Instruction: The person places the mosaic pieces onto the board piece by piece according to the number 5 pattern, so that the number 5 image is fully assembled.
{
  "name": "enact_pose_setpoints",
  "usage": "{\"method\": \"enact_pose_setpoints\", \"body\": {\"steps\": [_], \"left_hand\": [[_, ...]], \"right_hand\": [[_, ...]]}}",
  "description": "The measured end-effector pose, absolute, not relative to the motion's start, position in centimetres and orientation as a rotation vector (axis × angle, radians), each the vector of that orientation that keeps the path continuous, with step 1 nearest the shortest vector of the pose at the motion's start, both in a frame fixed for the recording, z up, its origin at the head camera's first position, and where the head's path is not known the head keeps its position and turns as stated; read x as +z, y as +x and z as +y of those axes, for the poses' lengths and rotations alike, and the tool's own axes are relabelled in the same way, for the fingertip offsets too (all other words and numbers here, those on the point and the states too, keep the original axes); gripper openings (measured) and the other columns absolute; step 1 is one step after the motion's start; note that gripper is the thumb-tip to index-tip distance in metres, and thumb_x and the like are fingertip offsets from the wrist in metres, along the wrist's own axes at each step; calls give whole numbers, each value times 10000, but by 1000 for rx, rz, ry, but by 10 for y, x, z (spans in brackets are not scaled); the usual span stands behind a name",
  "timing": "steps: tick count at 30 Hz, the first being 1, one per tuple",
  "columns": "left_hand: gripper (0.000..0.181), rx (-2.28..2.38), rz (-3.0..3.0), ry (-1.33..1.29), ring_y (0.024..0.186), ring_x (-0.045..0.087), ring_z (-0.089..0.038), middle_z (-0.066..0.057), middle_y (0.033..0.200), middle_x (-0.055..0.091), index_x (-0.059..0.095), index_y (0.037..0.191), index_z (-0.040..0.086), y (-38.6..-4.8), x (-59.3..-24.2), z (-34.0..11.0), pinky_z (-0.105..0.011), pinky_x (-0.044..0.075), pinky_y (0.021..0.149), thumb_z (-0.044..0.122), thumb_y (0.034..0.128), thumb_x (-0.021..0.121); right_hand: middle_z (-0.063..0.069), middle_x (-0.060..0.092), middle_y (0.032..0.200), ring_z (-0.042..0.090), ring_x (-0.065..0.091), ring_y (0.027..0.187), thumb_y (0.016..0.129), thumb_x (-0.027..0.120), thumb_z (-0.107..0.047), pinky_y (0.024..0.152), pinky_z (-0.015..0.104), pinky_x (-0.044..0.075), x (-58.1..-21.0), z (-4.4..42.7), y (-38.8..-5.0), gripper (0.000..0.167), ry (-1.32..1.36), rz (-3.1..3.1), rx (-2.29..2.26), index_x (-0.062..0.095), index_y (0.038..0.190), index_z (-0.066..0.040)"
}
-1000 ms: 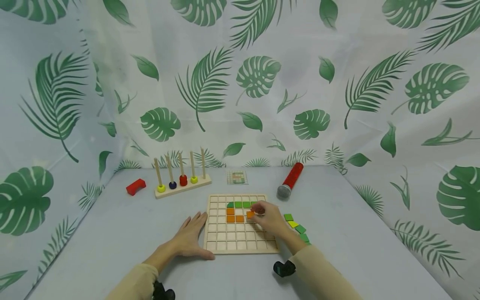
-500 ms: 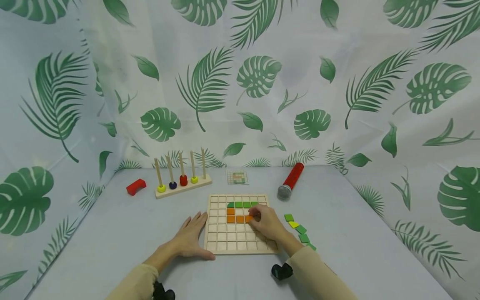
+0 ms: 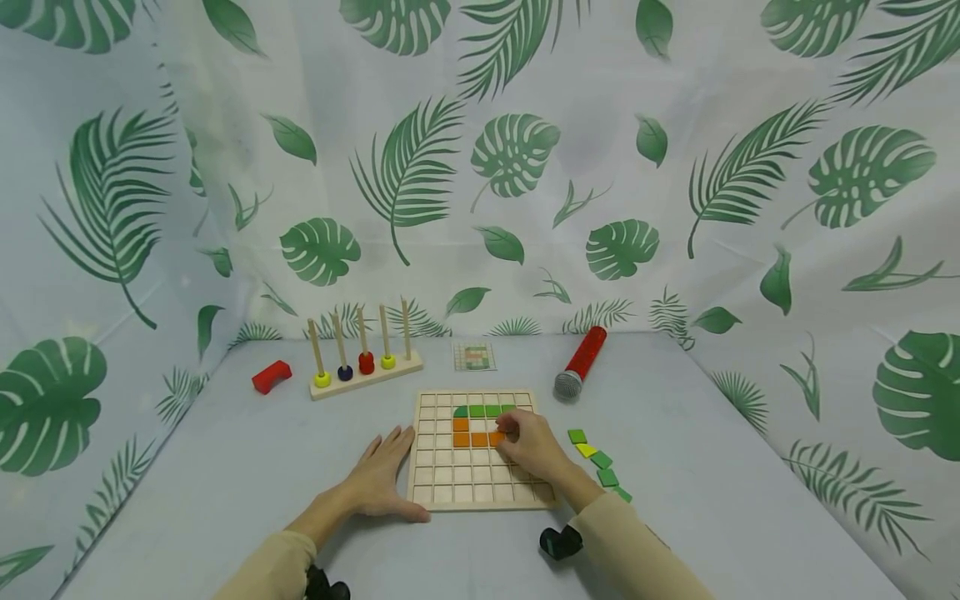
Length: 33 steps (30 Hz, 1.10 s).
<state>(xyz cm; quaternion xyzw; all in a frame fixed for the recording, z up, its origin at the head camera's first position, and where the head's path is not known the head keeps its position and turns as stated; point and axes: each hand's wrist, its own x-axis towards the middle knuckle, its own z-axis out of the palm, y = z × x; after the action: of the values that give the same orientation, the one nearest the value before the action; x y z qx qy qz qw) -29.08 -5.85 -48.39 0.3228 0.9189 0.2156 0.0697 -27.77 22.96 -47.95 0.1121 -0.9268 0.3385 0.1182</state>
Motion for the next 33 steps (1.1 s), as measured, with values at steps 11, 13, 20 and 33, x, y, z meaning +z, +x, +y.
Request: {"method": "enact_pose_setpoints", "body": {"steps": [11, 13, 20, 33], "left_hand": [[1307, 632, 2776, 961, 1420, 120, -324, -174, 1534, 214, 197, 1483, -23, -290, -484, -56, -505, 61, 1136, 746, 559, 711], [1309, 634, 2777, 959, 1419, 121, -324, -175, 1533, 215, 198, 1483, -23, -290, -483, -56, -505, 59, 1136, 747, 557, 710], [1305, 620, 2786, 958, 1418, 124, -328, -175, 1532, 218, 201, 1482, -24, -290, -484, -58, -505, 57, 1136, 743, 559, 714], [1322, 595, 2791, 957, 1423, 110, -310, -157, 1539, 210, 192, 1489, -10, -290, -486, -58, -490, 38, 1139, 768, 546, 696]], "right_hand": [[40, 651, 952, 141, 603, 852, 770, 726, -20, 752, 266, 535, -476, 235, -272, 288, 340, -2676, 1035, 638, 1044, -20], [67, 653, 959, 167, 619, 868, 776, 723, -5, 755, 278, 542, -476, 240, -270, 271, 348, -2642, 1061, 638, 1033, -11], [71, 664, 919, 209, 632, 868, 768, 729, 13, 767, 363, 541, -473, 274, -260, 249, 271, -2551, 1011, 648, 1002, 1], [61, 661, 953, 224, 610, 905, 812, 702, -55, 813, 411, 533, -476, 340, -240, 231, 25, -2583, 918, 644, 1033, -17]]}}
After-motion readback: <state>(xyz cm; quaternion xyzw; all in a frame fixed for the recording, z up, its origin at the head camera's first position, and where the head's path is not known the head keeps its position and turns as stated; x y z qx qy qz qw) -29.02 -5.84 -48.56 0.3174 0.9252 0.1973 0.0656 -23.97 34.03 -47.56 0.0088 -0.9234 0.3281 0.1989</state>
